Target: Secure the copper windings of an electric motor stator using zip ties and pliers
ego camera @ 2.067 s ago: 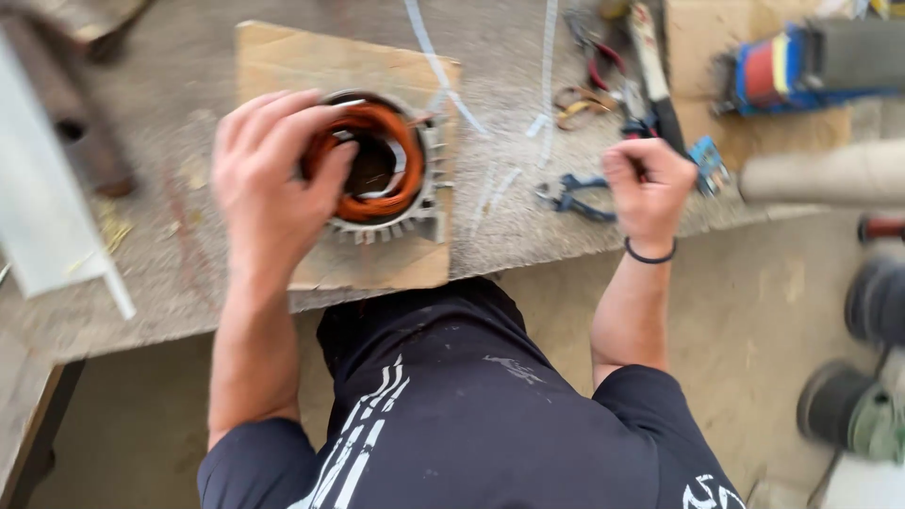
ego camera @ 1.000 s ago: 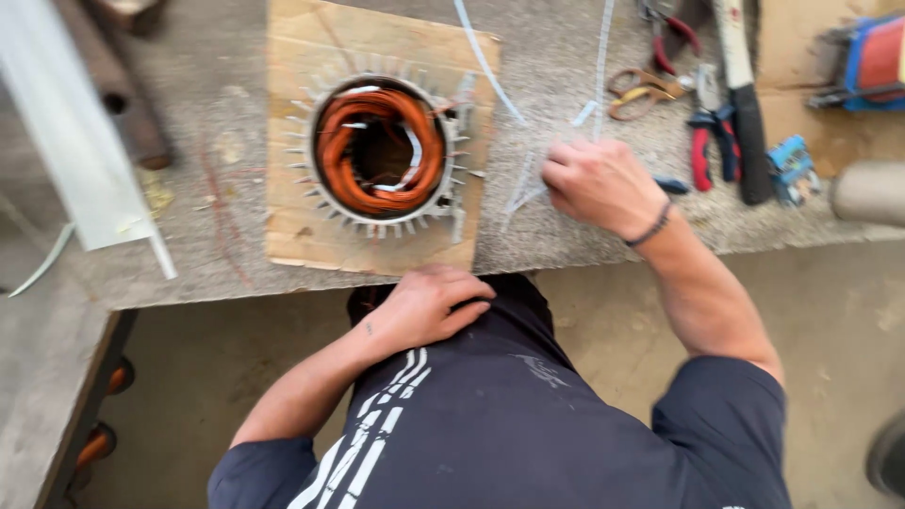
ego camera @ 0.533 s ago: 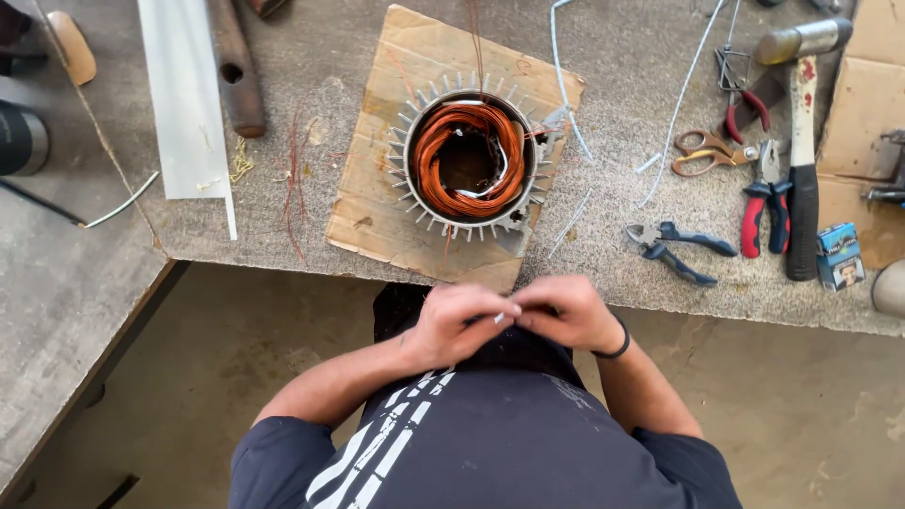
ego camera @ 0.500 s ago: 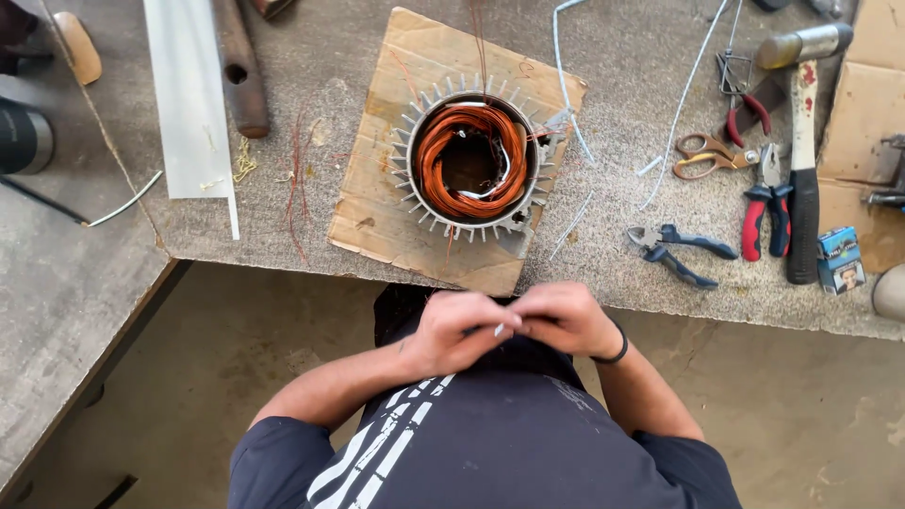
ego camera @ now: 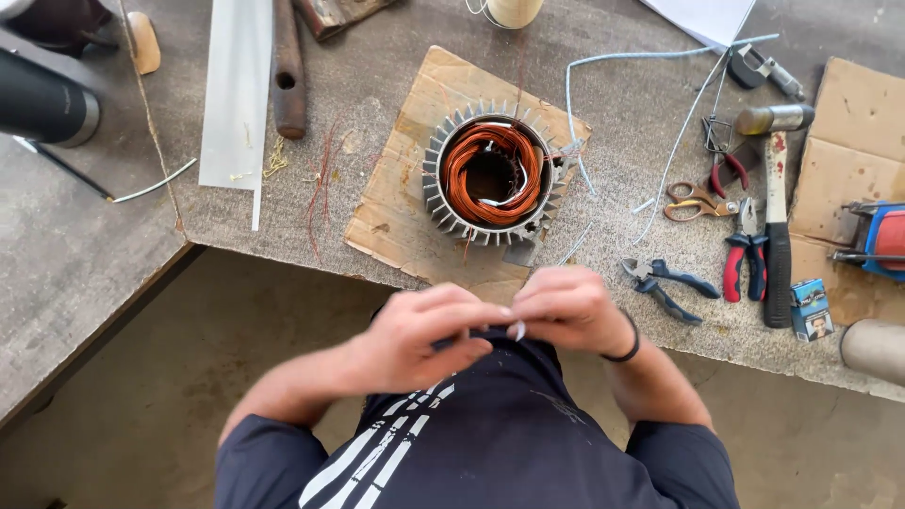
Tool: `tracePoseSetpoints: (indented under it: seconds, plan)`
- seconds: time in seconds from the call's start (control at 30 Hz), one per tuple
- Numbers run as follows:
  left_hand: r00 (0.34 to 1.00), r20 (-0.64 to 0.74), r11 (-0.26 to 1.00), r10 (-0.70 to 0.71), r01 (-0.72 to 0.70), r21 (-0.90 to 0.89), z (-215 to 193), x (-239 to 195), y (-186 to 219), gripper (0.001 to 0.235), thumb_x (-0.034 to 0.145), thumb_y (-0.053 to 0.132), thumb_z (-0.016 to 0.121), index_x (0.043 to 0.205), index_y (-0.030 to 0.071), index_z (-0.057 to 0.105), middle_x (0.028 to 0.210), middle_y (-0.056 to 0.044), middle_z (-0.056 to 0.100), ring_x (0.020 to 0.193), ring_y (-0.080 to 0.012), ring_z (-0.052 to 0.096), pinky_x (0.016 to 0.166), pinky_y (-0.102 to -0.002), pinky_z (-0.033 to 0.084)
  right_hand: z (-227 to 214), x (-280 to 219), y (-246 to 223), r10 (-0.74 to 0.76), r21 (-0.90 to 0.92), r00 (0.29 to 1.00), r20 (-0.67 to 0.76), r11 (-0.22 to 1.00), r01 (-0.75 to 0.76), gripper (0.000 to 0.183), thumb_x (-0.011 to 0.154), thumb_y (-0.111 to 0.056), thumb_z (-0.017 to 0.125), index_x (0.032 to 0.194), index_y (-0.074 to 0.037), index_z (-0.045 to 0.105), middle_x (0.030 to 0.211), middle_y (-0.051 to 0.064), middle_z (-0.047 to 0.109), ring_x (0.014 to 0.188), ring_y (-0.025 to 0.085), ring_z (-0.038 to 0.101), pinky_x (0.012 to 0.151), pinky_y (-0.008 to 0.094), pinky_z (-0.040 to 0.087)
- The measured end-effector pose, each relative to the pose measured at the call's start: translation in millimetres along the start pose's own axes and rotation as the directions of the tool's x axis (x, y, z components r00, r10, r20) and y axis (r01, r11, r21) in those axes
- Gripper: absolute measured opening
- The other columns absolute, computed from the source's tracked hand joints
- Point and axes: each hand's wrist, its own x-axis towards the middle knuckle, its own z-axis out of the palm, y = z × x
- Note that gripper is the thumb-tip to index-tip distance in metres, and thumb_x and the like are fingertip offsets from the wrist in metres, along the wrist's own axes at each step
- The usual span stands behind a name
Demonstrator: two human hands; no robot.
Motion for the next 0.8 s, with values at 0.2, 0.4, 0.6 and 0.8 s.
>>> tracePoseSetpoints:
  seconds: [0.2, 0.4, 0.6, 0.8]
  plan:
    - [0.988, -0.107, 0.98, 0.115, -0.095, 0.176, -33, 67, -27, 0.025, 0.1, 0.008, 0.068, 0.125, 0.01, 0.069, 0.111, -0.01, 0.072, 0.099, -0.0297, 0.074, 0.086, -0.044, 0.062, -50, 54, -15, -0.129, -0.338, 0.971, -0.2, 0.94, 0.056, 0.01, 0.095, -0.008, 0.077, 0.101, 0.0, 0.079, 0.088, 0.015, 0.075, 0.072, 0.024, 0.069, 0.068, 0.036, 0.057]
    - [0.994, -0.103, 0.994, -0.021, 0.009, -0.112, 4, 77, -84, 0.016, 0.103, 0.013, 0.065, 0.115, 0.012, 0.075, 0.094, -0.005, 0.076, 0.092, -0.0188, 0.075, 0.078, -0.036, 0.063, -56, 85, 8, -0.119, -0.348, 0.967, -0.224, 0.937, 0.035, 0.016, 0.101, -0.014, 0.077, 0.099, 0.001, 0.078, 0.087, 0.012, 0.075, 0.073, 0.027, 0.072, 0.066, 0.037, 0.057]
    - [0.994, -0.095, 0.986, 0.047, -0.062, -0.156, 8, 98, -104, 0.012, 0.101, 0.01, 0.068, 0.11, 0.01, 0.076, 0.082, -0.006, 0.074, 0.077, -0.0161, 0.075, 0.067, -0.035, 0.061, -68, 97, 17, -0.08, -0.297, 0.967, -0.242, 0.955, 0.005, 0.017, 0.105, -0.008, 0.075, 0.092, 0.003, 0.072, 0.093, 0.014, 0.078, 0.073, 0.024, 0.073, 0.066, 0.034, 0.056]
    - [0.996, -0.087, 0.985, 0.026, -0.04, -0.168, 8, 101, -106, 0.013, 0.102, 0.01, 0.066, 0.11, 0.009, 0.076, 0.079, -0.006, 0.073, 0.077, -0.0157, 0.074, 0.069, -0.032, 0.06, -67, 96, 19, -0.111, -0.292, 0.955, -0.275, 0.956, 0.027, 0.022, 0.102, -0.008, 0.078, 0.087, 0.004, 0.069, 0.092, 0.016, 0.078, 0.07, 0.024, 0.072, 0.064, 0.033, 0.056]
